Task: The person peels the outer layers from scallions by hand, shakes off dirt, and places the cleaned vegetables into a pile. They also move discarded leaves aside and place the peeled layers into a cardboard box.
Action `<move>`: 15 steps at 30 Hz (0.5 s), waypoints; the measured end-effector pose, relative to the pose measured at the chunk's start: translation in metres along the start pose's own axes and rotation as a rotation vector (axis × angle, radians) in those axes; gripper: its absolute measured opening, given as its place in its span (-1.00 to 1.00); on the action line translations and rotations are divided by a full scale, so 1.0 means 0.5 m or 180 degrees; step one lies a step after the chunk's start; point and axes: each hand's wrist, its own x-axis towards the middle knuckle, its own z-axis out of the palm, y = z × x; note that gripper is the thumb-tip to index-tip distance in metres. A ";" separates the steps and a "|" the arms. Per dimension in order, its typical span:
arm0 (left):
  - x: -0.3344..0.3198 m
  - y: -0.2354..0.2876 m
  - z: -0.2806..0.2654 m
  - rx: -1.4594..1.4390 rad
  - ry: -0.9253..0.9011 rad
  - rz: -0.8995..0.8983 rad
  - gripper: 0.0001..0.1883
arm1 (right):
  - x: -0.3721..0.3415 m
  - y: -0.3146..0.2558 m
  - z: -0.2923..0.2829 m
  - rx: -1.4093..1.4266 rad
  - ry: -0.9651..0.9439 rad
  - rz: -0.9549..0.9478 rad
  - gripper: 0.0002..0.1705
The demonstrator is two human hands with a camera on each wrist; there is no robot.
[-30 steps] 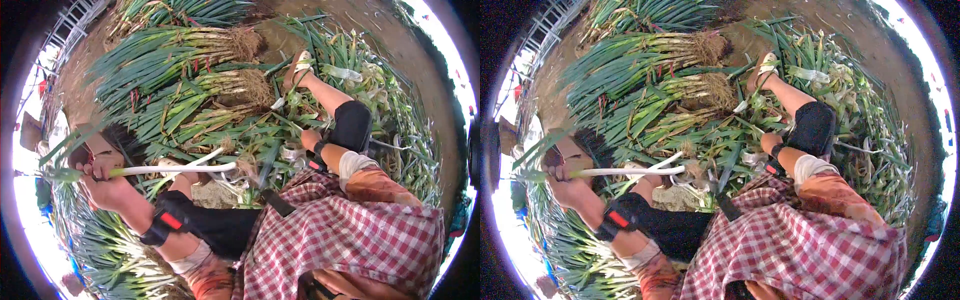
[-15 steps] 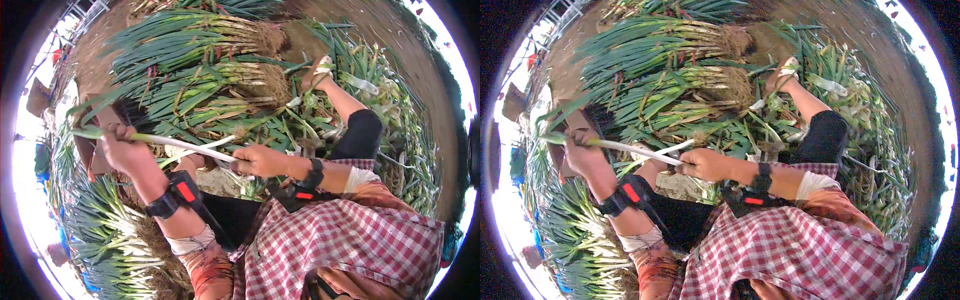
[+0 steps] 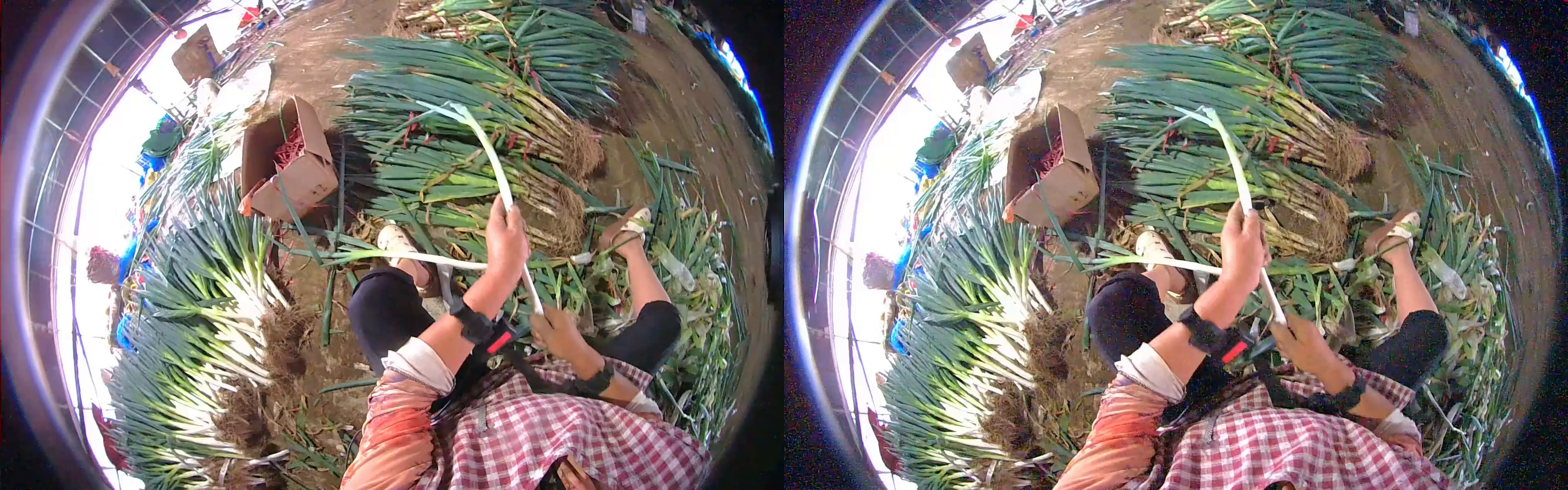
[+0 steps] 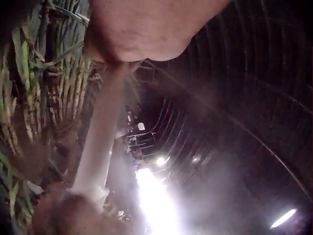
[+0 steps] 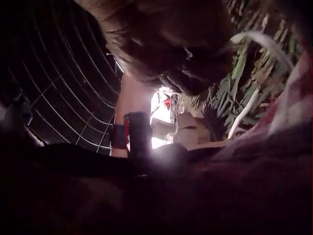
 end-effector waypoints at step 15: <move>-0.126 -0.007 0.022 -0.0065 -0.1996 -0.1351 -0.62 | 0.061 0.300 -0.024 -0.1562 0.0579 -0.0868 -0.66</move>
